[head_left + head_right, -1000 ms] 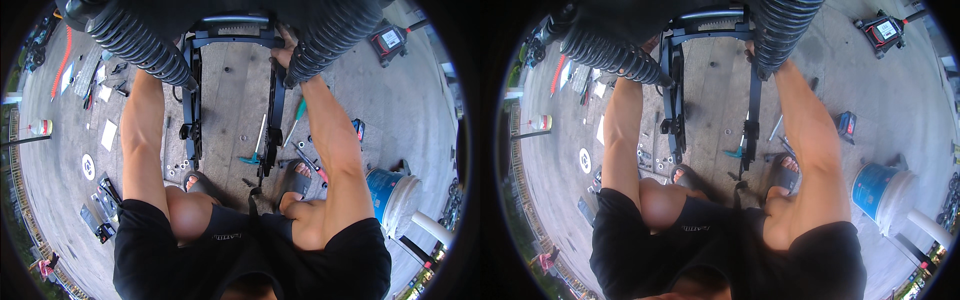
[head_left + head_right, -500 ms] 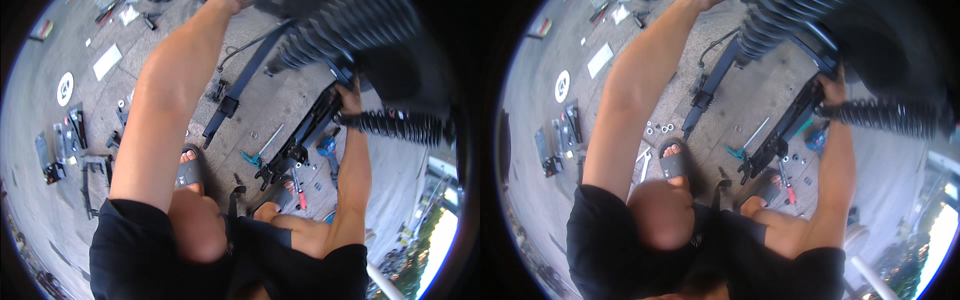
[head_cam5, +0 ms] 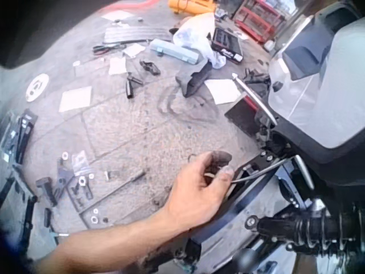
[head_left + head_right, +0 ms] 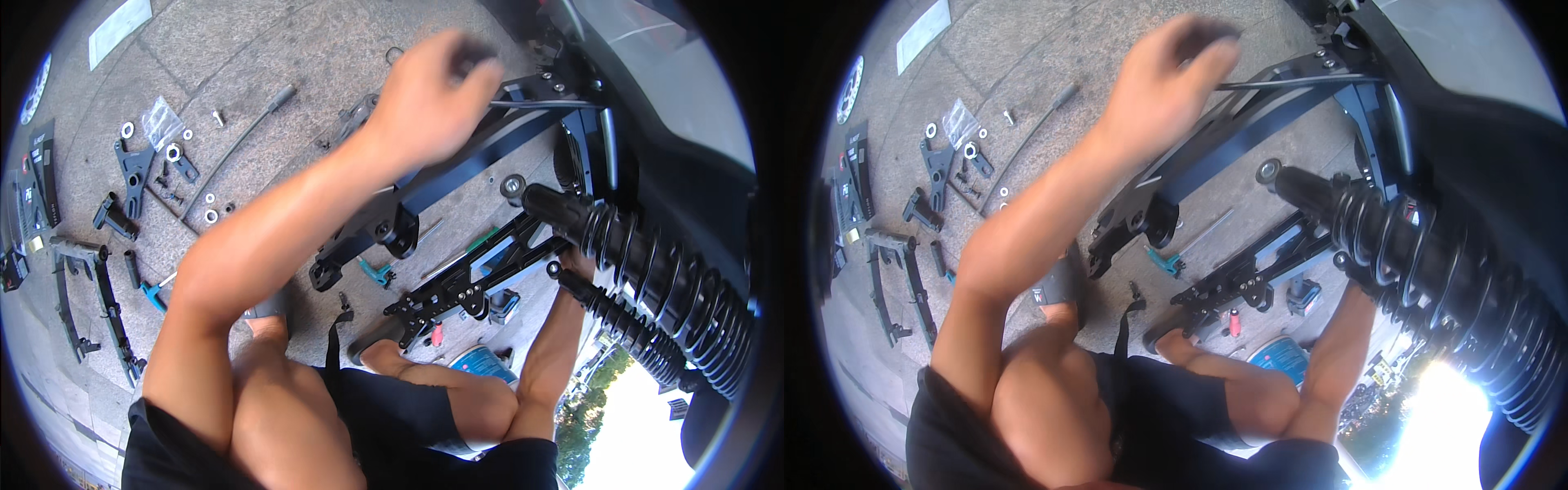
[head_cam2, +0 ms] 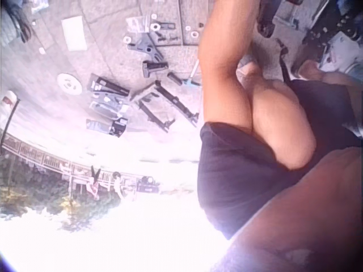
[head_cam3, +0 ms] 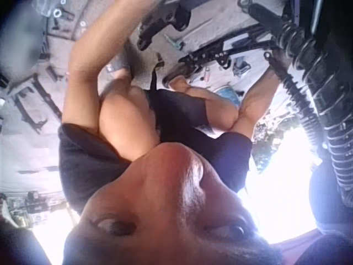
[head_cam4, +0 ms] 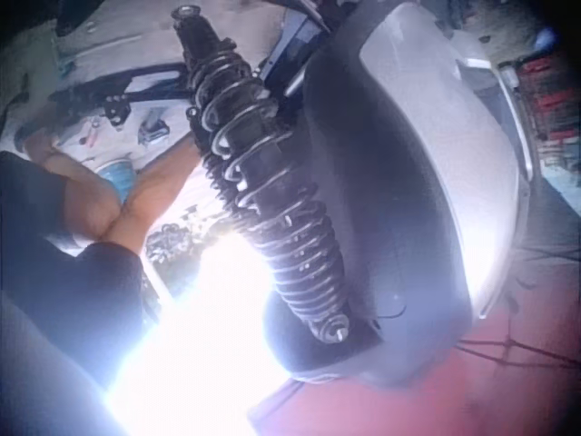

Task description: The person installs a black metal suspension bracket under a car. They align the bracket with the shock absorbers, insert bolts and washers, and tighten the fasteners by hand to secure the assembly.

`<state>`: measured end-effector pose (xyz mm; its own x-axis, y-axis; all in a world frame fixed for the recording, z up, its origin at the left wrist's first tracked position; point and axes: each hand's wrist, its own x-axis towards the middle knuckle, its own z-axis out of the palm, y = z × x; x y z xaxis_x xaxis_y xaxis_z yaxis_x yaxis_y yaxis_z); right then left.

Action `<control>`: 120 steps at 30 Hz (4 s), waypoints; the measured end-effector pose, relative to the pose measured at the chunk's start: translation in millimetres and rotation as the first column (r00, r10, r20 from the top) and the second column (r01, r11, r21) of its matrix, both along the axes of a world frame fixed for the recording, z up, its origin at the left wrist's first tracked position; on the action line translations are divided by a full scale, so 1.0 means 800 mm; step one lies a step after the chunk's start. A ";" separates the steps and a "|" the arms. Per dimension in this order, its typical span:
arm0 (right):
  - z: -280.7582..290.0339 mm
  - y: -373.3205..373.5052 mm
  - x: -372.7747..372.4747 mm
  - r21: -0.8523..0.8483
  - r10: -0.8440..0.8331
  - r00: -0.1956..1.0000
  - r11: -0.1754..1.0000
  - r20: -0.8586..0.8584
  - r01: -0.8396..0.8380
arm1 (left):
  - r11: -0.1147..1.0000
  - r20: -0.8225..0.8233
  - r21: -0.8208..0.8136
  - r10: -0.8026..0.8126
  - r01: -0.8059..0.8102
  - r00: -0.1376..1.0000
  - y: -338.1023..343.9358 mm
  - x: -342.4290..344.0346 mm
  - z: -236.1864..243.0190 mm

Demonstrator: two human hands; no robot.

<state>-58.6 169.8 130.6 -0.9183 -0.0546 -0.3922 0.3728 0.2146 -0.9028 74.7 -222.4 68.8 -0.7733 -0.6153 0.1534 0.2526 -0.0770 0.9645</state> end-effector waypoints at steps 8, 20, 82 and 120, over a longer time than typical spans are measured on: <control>0.009 0.005 -0.010 0.028 0.018 0.998 0.999 0.062 -0.020 | 0.863 0.269 -0.121 -0.448 0.491 0.853 0.012 0.155 -0.004; 0.017 0.000 -0.029 0.052 0.056 0.994 0.997 0.091 -0.061 | 0.843 0.332 -0.097 -0.473 0.529 0.816 0.043 0.156 0.013; 0.023 0.009 -0.039 -0.003 0.146 0.983 0.989 0.112 -0.147 | 0.938 0.320 0.323 0.016 -0.125 0.947 -0.036 -0.193 0.070; 0.016 -0.065 0.011 0.204 0.201 0.929 0.969 -0.312 -0.141 | 0.925 -0.028 0.268 -0.272 0.269 0.962 -0.009 -0.172 0.077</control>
